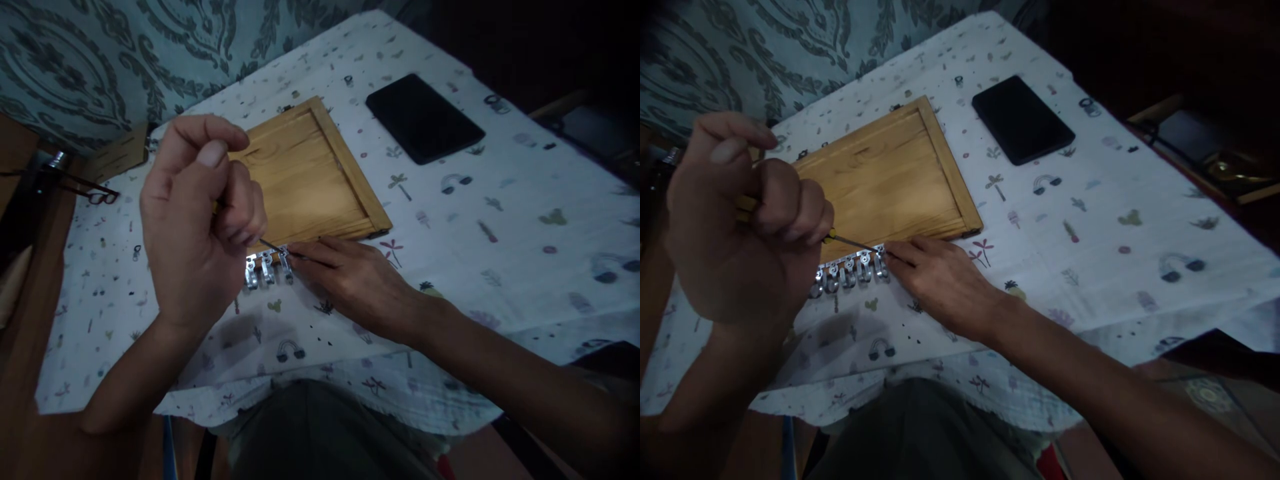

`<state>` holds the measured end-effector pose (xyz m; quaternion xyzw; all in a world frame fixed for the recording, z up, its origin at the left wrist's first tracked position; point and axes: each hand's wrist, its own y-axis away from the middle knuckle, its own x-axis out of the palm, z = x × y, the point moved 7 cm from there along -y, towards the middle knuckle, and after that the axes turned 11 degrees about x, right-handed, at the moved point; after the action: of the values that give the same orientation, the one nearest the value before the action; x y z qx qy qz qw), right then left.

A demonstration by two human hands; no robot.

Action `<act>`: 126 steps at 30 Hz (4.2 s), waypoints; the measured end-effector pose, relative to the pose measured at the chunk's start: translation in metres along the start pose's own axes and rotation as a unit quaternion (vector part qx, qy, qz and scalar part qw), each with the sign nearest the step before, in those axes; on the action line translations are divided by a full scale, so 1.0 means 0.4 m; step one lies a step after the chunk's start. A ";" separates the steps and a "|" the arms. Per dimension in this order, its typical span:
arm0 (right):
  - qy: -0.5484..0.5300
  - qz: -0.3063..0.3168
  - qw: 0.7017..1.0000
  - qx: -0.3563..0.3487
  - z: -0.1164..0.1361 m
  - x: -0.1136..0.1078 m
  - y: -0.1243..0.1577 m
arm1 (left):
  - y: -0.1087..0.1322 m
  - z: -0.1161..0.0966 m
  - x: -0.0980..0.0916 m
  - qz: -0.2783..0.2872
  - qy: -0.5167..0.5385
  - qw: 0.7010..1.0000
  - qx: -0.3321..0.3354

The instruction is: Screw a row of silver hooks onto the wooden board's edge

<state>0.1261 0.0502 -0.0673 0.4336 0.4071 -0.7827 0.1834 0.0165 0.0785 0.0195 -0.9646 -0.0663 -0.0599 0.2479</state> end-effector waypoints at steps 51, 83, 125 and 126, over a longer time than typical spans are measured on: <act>-0.021 0.044 0.998 0.028 -0.003 0.019 0.001 | -0.003 0.026 0.046 0.200 0.107 0.974 -0.015; -0.045 0.057 0.997 0.023 -0.001 0.021 0.001 | -0.020 -0.024 -0.005 0.096 0.077 0.990 0.063; -0.023 0.045 0.998 0.024 -0.004 0.019 0.001 | -0.008 0.033 0.032 0.132 0.053 0.990 0.004; -0.024 0.045 0.998 0.023 -0.003 0.019 0.001 | -0.008 0.033 0.034 0.139 0.055 0.989 0.001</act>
<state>0.1228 0.0514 -0.0742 0.4368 0.3647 -0.7927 0.2186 0.0305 0.0892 0.0114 -0.9595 0.0824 -0.0780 0.2577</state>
